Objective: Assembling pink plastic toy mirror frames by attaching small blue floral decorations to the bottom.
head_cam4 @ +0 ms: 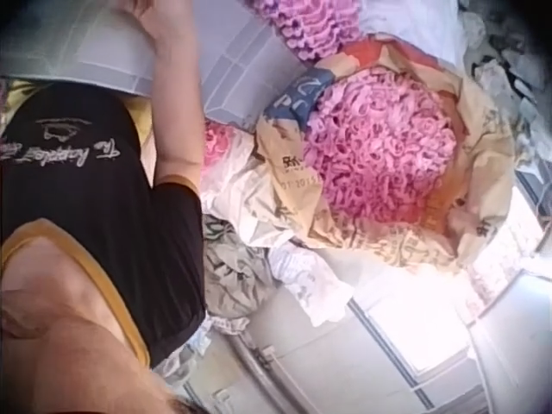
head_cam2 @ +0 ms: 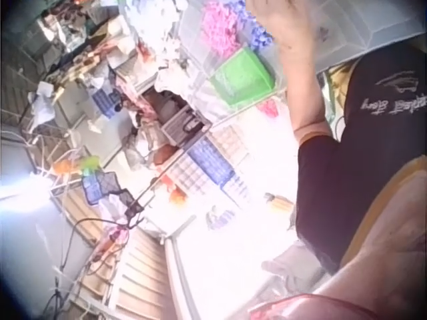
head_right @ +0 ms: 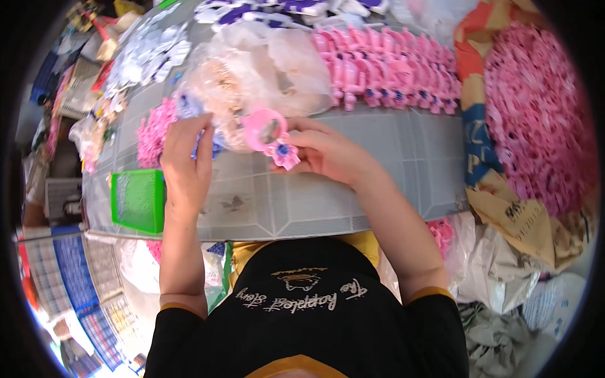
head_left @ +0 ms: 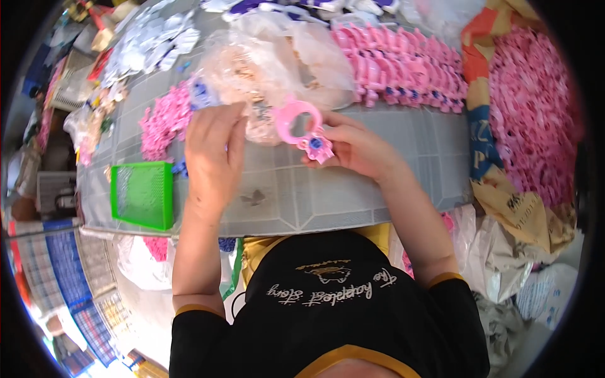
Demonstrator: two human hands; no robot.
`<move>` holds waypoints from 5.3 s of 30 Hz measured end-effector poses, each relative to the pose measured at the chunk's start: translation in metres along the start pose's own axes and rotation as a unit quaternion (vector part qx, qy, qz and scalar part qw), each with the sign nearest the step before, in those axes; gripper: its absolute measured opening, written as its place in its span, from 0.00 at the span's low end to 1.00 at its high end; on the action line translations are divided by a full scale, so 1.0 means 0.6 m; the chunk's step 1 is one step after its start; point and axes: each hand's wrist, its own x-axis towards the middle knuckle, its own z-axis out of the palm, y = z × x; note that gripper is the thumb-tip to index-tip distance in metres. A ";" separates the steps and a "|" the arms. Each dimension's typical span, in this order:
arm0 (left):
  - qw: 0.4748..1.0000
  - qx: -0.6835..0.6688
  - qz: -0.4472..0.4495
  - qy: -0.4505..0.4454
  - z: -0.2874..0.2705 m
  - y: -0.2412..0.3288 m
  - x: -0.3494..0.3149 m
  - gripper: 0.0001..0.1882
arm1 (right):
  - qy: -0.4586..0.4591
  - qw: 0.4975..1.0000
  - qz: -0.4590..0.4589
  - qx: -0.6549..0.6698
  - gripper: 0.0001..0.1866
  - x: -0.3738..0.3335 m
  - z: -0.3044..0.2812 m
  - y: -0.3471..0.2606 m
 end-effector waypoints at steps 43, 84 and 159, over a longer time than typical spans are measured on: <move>0.965 -0.216 -0.090 -0.119 0.001 0.053 -0.019 0.11 | 0.001 0.647 -0.512 -0.565 0.12 -0.007 0.030 0.051; 0.942 0.218 -0.242 -0.081 -0.051 -0.231 -0.060 0.10 | 0.049 0.964 -0.163 -0.204 0.32 -0.001 0.041 0.054; 0.975 -0.155 -0.098 -0.122 0.051 0.089 -0.055 0.05 | 0.485 0.464 -0.219 -0.708 0.12 -0.085 -0.020 0.065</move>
